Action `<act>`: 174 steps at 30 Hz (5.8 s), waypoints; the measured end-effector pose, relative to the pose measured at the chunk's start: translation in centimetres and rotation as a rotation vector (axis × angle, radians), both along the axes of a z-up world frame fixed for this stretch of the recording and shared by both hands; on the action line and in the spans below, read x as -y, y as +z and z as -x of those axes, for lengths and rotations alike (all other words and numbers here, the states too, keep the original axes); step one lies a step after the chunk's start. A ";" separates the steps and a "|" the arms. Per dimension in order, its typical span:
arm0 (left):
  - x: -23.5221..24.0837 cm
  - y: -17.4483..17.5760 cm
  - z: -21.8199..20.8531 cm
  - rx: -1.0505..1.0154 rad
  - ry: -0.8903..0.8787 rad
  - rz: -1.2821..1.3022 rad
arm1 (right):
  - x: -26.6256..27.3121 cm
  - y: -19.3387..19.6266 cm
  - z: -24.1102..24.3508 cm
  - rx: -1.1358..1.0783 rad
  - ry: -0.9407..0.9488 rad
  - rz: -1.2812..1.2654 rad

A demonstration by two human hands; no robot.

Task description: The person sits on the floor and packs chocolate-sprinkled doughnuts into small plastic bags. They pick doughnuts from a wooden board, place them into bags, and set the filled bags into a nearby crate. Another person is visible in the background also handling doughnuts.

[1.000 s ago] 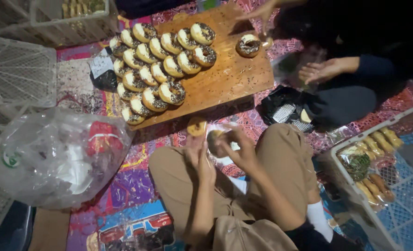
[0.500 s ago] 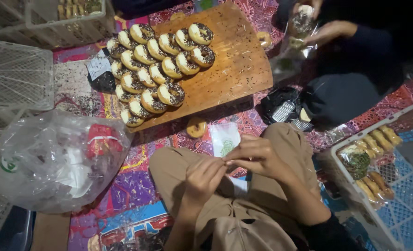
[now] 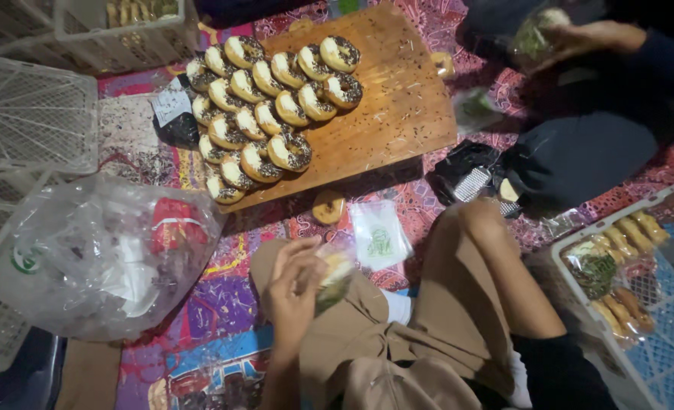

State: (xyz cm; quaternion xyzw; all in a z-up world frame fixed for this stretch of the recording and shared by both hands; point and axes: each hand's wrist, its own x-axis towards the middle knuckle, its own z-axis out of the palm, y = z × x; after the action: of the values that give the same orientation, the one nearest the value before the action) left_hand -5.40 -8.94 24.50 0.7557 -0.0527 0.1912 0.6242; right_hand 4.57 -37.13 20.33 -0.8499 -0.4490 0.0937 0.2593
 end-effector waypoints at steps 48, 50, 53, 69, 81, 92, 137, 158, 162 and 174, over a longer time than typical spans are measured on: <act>5.4 -22.3 -8.0 -0.578 -0.037 0.884 | -8.5 -16.8 -2.0 -0.435 -0.796 -0.212; 1.2 -21.2 -8.2 -0.019 -0.030 0.902 | -13.3 -16.3 -3.8 -0.587 -0.770 -0.390; -4.7 -19.0 -7.6 0.082 0.271 0.670 | -19.3 -15.0 -8.2 -0.808 -0.710 -0.662; -5.8 -24.0 -4.9 -0.093 0.228 1.417 | -8.6 -17.9 -14.2 0.242 -0.929 -0.287; -1.8 -26.2 -11.3 -0.108 0.313 1.797 | -10.2 -7.8 1.9 0.123 -0.794 -0.487; 4.5 -18.5 -8.6 0.078 -0.169 1.737 | -12.2 -7.2 3.6 0.091 -0.652 -0.482; 3.4 3.3 -0.2 0.478 -0.148 -0.466 | -2.9 2.6 4.5 0.546 -0.037 -0.566; -6.6 -20.2 -0.7 -0.078 0.517 -0.221 | -17.3 -23.7 2.2 -0.755 -0.796 -0.878; -8.5 -30.6 4.9 -0.450 0.535 0.189 | -15.7 -28.1 7.5 -0.687 -0.600 -0.582; -1.7 -31.2 -16.3 -0.338 0.375 -0.292 | -6.9 -33.7 -8.0 0.070 -0.455 0.359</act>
State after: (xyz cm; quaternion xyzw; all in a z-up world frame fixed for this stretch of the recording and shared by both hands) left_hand 10.90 -7.22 -6.68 0.8552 0.1657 0.1650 0.4626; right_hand 12.53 -30.23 -13.33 -0.9639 -0.2315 0.0819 0.1034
